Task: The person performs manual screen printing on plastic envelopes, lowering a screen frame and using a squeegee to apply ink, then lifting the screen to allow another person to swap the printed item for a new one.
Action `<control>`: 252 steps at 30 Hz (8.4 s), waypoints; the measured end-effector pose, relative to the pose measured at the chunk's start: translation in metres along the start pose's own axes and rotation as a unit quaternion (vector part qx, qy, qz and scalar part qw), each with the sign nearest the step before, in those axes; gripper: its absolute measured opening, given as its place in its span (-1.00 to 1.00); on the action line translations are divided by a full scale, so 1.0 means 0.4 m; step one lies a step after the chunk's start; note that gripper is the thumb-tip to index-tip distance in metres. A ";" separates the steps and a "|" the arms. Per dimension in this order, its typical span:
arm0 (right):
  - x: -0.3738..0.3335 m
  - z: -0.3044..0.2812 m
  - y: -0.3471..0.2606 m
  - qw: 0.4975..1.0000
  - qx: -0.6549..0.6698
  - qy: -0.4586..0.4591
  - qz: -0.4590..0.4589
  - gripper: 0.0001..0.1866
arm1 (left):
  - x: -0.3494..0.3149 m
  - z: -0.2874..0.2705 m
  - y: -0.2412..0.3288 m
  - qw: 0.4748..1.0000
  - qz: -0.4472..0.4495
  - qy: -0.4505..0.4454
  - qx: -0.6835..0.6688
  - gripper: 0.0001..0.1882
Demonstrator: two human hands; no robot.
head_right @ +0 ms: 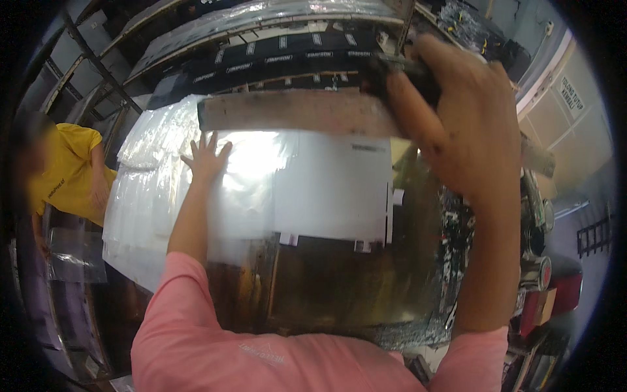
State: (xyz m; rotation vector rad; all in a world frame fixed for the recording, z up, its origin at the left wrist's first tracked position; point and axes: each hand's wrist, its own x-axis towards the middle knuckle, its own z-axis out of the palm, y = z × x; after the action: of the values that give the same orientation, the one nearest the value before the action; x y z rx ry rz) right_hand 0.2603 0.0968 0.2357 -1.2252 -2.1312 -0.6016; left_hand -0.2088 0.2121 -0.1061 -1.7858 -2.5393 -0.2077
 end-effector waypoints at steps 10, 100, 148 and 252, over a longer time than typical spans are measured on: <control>-0.069 0.021 -0.013 1.000 -0.005 0.031 -0.005 -0.55 | -0.383 -0.127 0.084 0.932 0.210 0.230 -0.186 -0.76; -0.122 0.017 -0.014 0.999 -0.014 0.034 -0.019 -0.60 | -0.712 -0.128 0.294 0.986 0.159 -0.015 -0.038 0.17; -0.079 0.014 0.015 1.000 -0.029 0.007 -0.002 -0.46 | -0.708 -0.092 0.569 0.908 0.391 -0.017 -0.149 0.27; -0.051 0.010 -0.028 1.000 0.002 0.022 0.017 -0.45 | -0.695 -0.077 0.361 0.933 0.325 0.062 -0.139 -0.09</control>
State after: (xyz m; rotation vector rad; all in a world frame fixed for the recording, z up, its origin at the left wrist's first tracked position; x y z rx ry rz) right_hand 0.2573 0.0818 0.2178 -1.2316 -2.0705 -0.6035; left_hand 0.0198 -0.0036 -0.0907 -2.4985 -1.7674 -0.6448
